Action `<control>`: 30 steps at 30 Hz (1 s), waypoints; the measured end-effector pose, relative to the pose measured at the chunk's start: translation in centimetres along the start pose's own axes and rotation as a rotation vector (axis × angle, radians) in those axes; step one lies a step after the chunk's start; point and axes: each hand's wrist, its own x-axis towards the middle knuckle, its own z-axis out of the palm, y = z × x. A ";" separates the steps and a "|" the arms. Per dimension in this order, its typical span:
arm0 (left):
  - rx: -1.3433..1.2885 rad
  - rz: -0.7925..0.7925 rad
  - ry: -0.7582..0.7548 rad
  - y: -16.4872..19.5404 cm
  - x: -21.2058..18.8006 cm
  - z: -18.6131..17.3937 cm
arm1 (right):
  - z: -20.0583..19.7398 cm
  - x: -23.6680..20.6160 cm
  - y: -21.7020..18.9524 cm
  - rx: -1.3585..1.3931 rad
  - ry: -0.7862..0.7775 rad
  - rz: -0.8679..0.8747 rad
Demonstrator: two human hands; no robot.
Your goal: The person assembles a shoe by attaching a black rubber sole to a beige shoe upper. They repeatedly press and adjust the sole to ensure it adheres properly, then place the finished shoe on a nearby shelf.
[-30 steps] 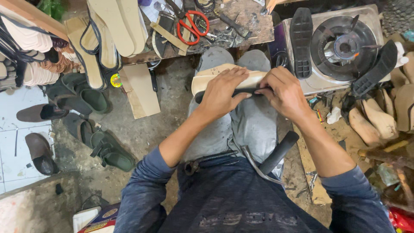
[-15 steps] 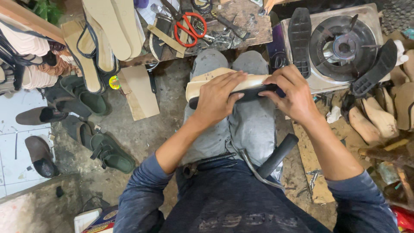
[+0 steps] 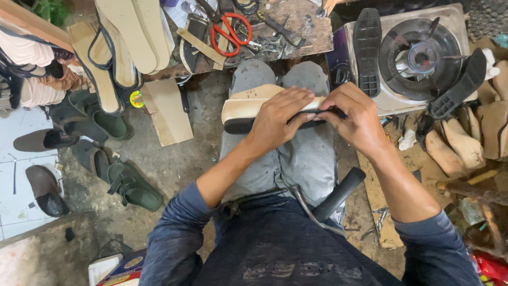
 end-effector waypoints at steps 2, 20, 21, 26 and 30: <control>-0.013 -0.003 0.037 0.4 0.2 -0.2 | 0.0 -0.1 0.1 -0.035 0.070 -0.017; 0.065 -0.057 0.007 2.9 1.5 -0.9 | 1.1 -2.0 1.5 0.268 0.083 0.245; 0.058 -0.057 0.006 2.9 1.5 -0.9 | 1.2 -2.3 1.7 0.280 0.083 0.265; 0.042 -0.058 -0.002 2.7 1.4 -0.9 | 2.1 -3.6 2.9 0.600 0.098 0.446; 0.046 -0.065 0.001 2.6 1.5 -0.7 | 3.3 -4.0 2.9 0.666 0.189 0.500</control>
